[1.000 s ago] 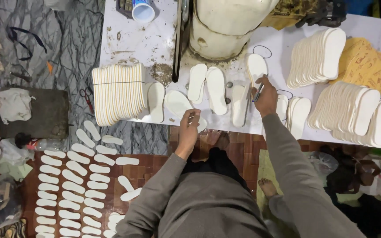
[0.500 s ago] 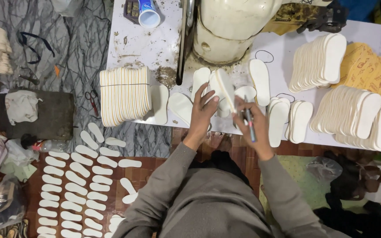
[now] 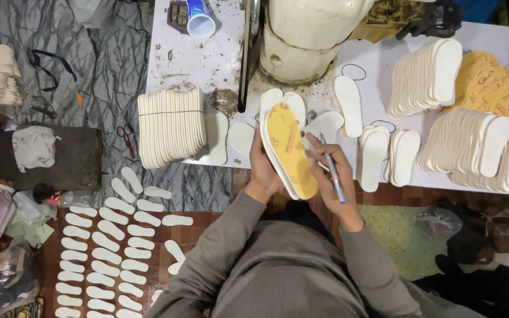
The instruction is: The person is writing labels on shoe insoles using a marker and organizing them into stacks on a workbench.
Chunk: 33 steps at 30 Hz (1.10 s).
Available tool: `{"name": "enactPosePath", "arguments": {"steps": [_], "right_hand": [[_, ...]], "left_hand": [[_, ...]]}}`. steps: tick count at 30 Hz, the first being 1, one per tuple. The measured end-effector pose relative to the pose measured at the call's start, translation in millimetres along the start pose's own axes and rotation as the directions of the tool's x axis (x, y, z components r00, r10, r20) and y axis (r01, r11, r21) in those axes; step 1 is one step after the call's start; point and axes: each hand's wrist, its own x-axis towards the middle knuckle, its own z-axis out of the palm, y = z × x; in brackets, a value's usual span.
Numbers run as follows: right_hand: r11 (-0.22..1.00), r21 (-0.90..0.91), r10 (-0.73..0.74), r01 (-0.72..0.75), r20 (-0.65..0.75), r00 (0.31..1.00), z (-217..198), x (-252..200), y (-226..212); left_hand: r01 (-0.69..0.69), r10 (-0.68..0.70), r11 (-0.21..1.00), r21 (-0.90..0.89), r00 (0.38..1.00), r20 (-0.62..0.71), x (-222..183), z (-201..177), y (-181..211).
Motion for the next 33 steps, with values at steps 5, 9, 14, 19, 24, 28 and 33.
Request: {"name": "enactPosePath", "arguments": {"steps": [5, 9, 14, 19, 24, 28, 33], "right_hand": [[0.999, 0.018, 0.034, -0.033, -0.079, 0.996, 0.2, 4.3, 2.9], [0.963, 0.264, 0.052, -0.048, -0.008, 0.999, 5.3, 13.8, 24.4], [0.959, 0.264, 0.114, -0.101, -0.033, 0.993, 14.1, 13.7, -1.7], [0.976, 0.219, 0.022, -0.018, -0.013, 1.0, 9.8, 12.0, 6.2], [0.995, 0.092, -0.028, 0.031, -0.033, 0.999, 18.5, 5.9, -4.7], [0.993, 0.101, -0.047, 0.057, -0.095, 0.994, 21.7, 4.7, -2.4], [0.993, -0.051, -0.112, 0.107, -0.107, 0.988, 24.0, 0.1, -25.1]], "left_hand": [[0.039, -0.035, 0.999, -0.021, 0.986, 0.162, 9.4, -21.3, -13.2], [0.107, -0.098, 0.994, -0.034, 0.975, 0.201, 25.4, -51.1, -33.7], [0.076, -0.066, 0.996, -0.039, 0.974, 0.216, 14.9, -30.7, -21.0], [0.095, -0.086, 0.995, -0.036, 0.974, 0.208, 9.0, -22.7, -13.4], [0.086, -0.079, 0.996, -0.02, 0.968, 0.238, 3.8, -20.0, -9.7], [0.083, -0.076, 0.996, -0.016, 0.964, 0.253, 6.5, -18.6, -7.5], [0.076, -0.068, 0.997, -0.023, 0.964, 0.255, 5.0, -9.3, -1.8]]}}
